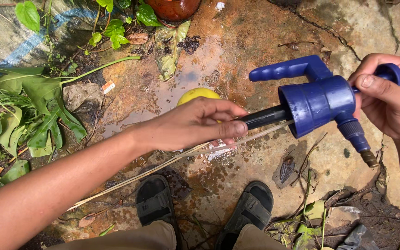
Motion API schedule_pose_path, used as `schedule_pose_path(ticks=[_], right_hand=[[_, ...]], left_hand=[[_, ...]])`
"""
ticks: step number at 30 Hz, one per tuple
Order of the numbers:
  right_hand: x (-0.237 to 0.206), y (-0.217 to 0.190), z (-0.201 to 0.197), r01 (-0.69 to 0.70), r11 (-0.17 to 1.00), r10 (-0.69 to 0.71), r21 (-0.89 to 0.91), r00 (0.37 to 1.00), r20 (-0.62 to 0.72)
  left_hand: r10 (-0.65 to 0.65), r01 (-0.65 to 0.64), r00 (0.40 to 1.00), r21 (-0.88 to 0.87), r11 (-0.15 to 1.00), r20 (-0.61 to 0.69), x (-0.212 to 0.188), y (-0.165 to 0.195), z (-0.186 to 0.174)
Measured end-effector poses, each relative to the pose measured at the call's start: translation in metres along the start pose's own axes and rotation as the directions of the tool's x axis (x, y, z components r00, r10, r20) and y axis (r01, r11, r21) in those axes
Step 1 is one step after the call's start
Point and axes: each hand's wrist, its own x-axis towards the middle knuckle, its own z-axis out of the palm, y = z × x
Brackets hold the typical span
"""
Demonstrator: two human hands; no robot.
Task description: The person kneels on the ground with a pressure sprayer, unscrews the nozzle and pump handle, opens the tank lid, then reassembles the pump and nozzle and pumps the handle to pressurize the tank.
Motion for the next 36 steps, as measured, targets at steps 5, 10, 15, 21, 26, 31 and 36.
schedule_pose_path(ticks=[5, 10, 15, 21, 26, 31, 36], right_hand=[[0.012, -0.003, 0.031, -0.057, 0.998, 0.057, -0.006, 0.997, -0.051], [0.018, -0.001, 0.094, 0.073, 0.961, -0.052, 0.267, 0.995, -0.088], [0.016, -0.012, 0.144, 0.537, 0.589, -0.708, -0.605, 0.703, -0.066], [-0.005, -0.024, 0.17, 0.63, -0.382, -0.421, -0.677, 0.533, 0.734], [-0.013, -0.002, 0.192, 0.565, -0.445, -0.157, -0.694, 0.714, 0.682], [0.01, -0.02, 0.193, 0.635, -0.477, 0.264, -0.608, 0.763, 0.59], [0.01, -0.016, 0.186, 0.208, 0.162, 0.195, -0.965, 0.952, 0.238]], left_hand=[[-0.232, 0.232, 0.973, 0.012, 0.973, 0.011, -0.006, 0.007, 0.024], [-0.128, 0.124, 0.986, -0.044, 0.991, -0.104, -0.005, 0.001, 0.036], [-0.252, 0.231, 0.957, -0.152, 0.961, -0.145, -0.004, -0.009, 0.031], [-0.276, 0.256, 0.959, -0.207, 0.944, -0.072, -0.001, -0.016, 0.026], [-0.358, 0.366, 0.931, -0.171, 0.915, 0.075, -0.008, -0.017, 0.031], [-0.354, 0.356, 0.934, -0.032, 0.934, 0.054, -0.004, -0.013, -0.004], [-0.292, 0.175, 0.705, -0.241, 0.955, -0.646, -0.019, -0.012, -0.083]])
